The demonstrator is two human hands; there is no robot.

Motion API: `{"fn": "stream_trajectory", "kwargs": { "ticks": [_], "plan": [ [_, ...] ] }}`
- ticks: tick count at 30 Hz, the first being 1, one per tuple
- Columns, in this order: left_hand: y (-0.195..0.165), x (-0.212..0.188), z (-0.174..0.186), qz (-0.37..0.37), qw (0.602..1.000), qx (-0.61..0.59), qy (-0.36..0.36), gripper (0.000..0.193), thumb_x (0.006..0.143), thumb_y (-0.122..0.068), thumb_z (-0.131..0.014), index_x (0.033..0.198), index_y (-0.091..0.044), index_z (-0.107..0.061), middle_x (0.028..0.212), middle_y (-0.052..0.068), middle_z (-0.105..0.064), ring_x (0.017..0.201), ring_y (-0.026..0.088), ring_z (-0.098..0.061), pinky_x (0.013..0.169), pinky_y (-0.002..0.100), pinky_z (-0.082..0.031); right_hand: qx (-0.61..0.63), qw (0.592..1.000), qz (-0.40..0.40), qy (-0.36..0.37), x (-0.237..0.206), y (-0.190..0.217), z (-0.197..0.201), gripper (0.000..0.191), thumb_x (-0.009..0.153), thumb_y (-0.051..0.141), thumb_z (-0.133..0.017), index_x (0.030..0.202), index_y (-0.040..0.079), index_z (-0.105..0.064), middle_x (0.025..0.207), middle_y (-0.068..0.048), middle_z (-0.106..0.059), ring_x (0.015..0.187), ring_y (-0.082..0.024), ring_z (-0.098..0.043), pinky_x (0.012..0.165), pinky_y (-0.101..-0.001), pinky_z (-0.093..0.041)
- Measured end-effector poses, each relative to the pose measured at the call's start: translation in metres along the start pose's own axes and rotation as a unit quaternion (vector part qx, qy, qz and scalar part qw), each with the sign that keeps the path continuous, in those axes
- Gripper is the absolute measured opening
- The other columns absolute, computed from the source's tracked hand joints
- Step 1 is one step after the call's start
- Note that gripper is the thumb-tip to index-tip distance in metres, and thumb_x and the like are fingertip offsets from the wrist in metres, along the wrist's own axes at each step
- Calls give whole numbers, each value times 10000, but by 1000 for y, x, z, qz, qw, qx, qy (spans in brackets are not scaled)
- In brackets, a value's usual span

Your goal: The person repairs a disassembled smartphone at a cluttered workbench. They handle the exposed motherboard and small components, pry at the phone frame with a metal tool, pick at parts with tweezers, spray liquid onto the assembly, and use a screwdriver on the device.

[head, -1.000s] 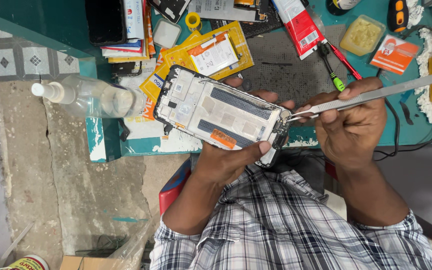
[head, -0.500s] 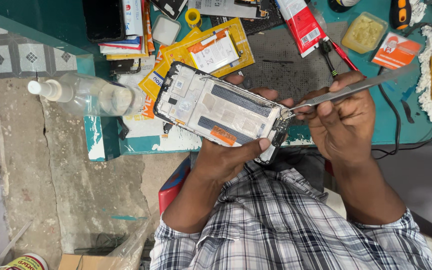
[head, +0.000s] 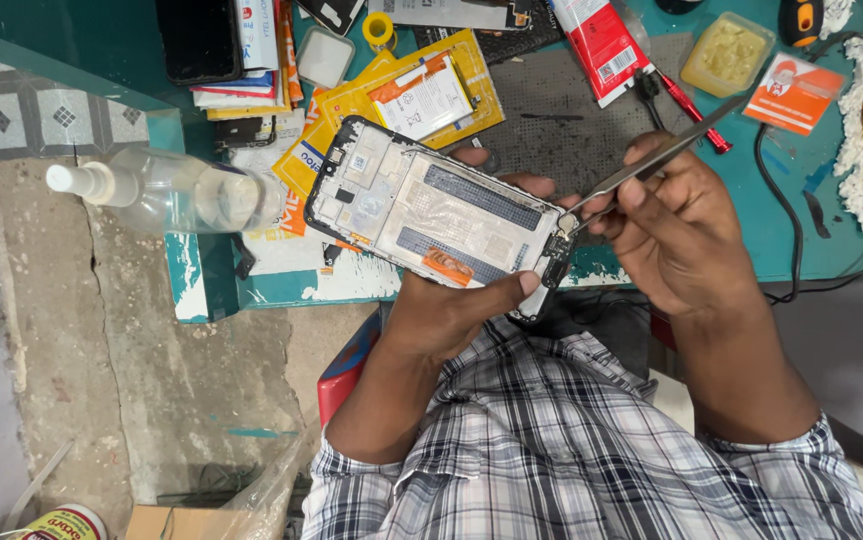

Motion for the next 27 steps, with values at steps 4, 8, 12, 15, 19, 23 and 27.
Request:
{"fn": "stream_trajectory", "kwargs": {
  "ticks": [4, 8, 12, 15, 19, 23, 27],
  "plan": [
    [1, -1, 0, -7, 1000, 4, 10, 944, 850, 236, -661, 1613, -131, -244, 1462, 227, -526, 1397, 379, -552, 1185, 501, -474, 28, 999, -16, -14, 0, -5, 3, 205, 1142, 27, -563, 1340, 22, -513, 1051, -198, -738, 1023, -234, -734, 933, -337, -596],
    [-1, -1, -2, -17, 1000, 9, 19, 898, 875, 232, -667, 1582, -132, -248, 1462, 228, -529, 1403, 366, -552, 1199, 495, -471, 52, 998, -8, -27, -2, -7, 2, 210, 1146, 36, -564, 1352, 29, -522, 1081, -216, -726, 1105, -261, -737, 935, -340, -607],
    [-2, -1, -4, -23, 999, 23, 22, 864, 884, 223, -669, 1557, -127, -256, 1454, 221, -533, 1412, 359, -554, 1204, 494, -471, 40, 999, 23, -25, -2, -2, -3, 167, 1140, 12, -587, 1296, -3, -530, 1221, -234, -681, 1079, -270, -733, 883, -312, -610],
    [0, -2, -2, -16, 999, 32, 5, 900, 885, 213, -670, 1608, -131, -259, 1466, 209, -523, 1404, 351, -552, 1222, 485, -460, 4, 998, 56, -34, -4, 4, -5, 200, 1121, 4, -595, 1311, -3, -531, 1282, -250, -665, 1071, -279, -738, 877, -311, -615],
    [0, -2, -2, -17, 999, 32, 8, 885, 880, 199, -683, 1585, -130, -262, 1460, 206, -527, 1385, 321, -565, 1195, 460, -475, -37, 994, 94, -48, -7, 10, -7, 215, 1114, 2, -613, 1310, -1, -525, 1236, -254, -688, 1026, -273, -747, 852, -325, -623],
    [-2, -2, -4, -24, 999, 30, 21, 862, 884, 194, -700, 1558, -126, -269, 1460, 215, -534, 1362, 289, -572, 1167, 437, -488, -43, 990, 125, -49, -9, 9, -6, 180, 1133, 55, -648, 1253, 0, -527, 1153, -246, -723, 974, -256, -755, 827, -310, -620],
    [-3, -3, -5, -28, 998, 51, 27, 865, 885, 193, -701, 1561, -130, -269, 1461, 215, -534, 1372, 288, -572, 1172, 436, -487, -43, 985, 160, -47, -11, 7, -3, 181, 1138, 82, -686, 1201, 10, -532, 1100, -240, -742, 899, -229, -755, 796, -296, -618]
  ]
}}
Point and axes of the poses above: each hand's wrist, its own x-axis towards the middle knuckle, its own z-axis out of the back of the hand, y = z × x, the point moved 10 cm from there along x, towards the middle knuckle
